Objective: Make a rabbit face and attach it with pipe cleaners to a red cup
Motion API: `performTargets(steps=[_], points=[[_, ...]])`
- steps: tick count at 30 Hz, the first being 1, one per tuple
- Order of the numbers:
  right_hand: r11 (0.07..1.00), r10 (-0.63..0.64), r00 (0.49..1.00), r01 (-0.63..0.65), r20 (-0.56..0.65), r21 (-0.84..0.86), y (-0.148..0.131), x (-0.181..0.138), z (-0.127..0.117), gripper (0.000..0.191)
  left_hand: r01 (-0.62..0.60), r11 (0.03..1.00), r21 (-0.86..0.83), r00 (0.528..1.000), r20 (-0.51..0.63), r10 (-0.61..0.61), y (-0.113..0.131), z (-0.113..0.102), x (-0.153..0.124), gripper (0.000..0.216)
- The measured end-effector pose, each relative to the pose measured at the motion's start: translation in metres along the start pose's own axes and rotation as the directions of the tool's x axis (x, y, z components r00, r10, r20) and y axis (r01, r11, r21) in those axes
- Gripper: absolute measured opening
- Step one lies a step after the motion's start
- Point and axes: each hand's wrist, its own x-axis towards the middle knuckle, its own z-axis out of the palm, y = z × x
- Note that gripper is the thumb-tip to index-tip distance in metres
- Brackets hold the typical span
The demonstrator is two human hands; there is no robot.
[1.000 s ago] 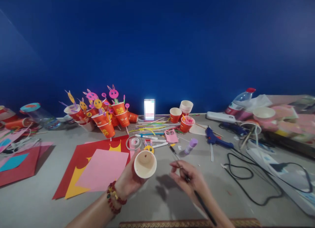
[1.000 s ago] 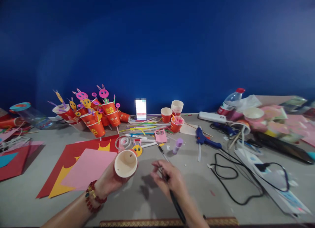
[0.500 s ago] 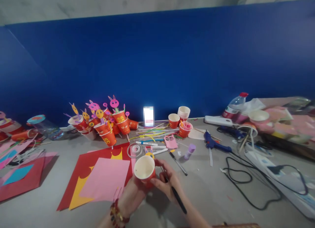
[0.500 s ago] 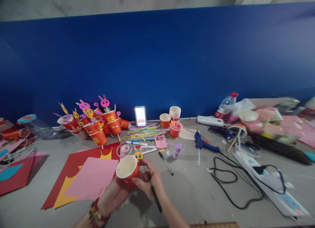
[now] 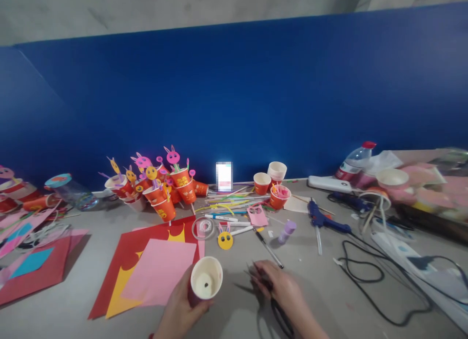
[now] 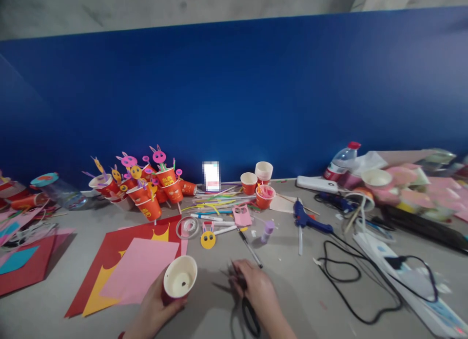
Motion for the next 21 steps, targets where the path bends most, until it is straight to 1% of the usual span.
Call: performTargets(steps=[3, 5, 7, 10, 14, 19, 21], points=[[0.987, 0.095, 0.993, -0.085, 0.074, -0.138, 0.006, 0.0, -0.016, 0.026, -0.109, 0.994, 0.025, 0.992, 0.058, 0.107, 0.01, -0.003, 0.003, 0.065], [0.977, 0.118, 0.987, -0.095, 0.11, -0.193, 0.005, 0.002, -0.025, 0.036, -0.191, 0.981, 0.019, 0.976, 0.113, 0.187, 0.021, -0.001, 0.011, 0.058], [0.971, 0.108, 0.985, -0.075, 0.133, -0.228, 0.002, 0.005, -0.03, 0.05, -0.223, 0.974, 0.035, 0.968, 0.128, 0.217, 0.028, 0.003, 0.023, 0.054], [0.966, 0.082, 0.98, -0.034, 0.18, -0.257, -0.003, 0.005, -0.032, 0.061, -0.187, 0.98, 0.072, 0.978, 0.109, 0.178, 0.027, 0.01, 0.038, 0.057], [0.958, 0.053, 0.973, 0.015, 0.227, -0.286, -0.008, 0.001, -0.031, 0.062, -0.166, 0.968, 0.19, 0.986, 0.062, 0.157, 0.015, 0.017, 0.045, 0.056], [0.928, 0.011, 0.981, 0.063, 0.195, -0.368, -0.011, 0.002, -0.034, 0.058, -0.237, 0.922, 0.307, 0.967, -0.02, 0.255, 0.007, 0.021, 0.044, 0.048], [0.927, -0.008, 0.982, 0.078, 0.188, -0.367, -0.012, 0.002, -0.034, 0.055, -0.257, 0.903, 0.345, 0.957, -0.042, 0.289, 0.005, 0.022, 0.044, 0.047]])
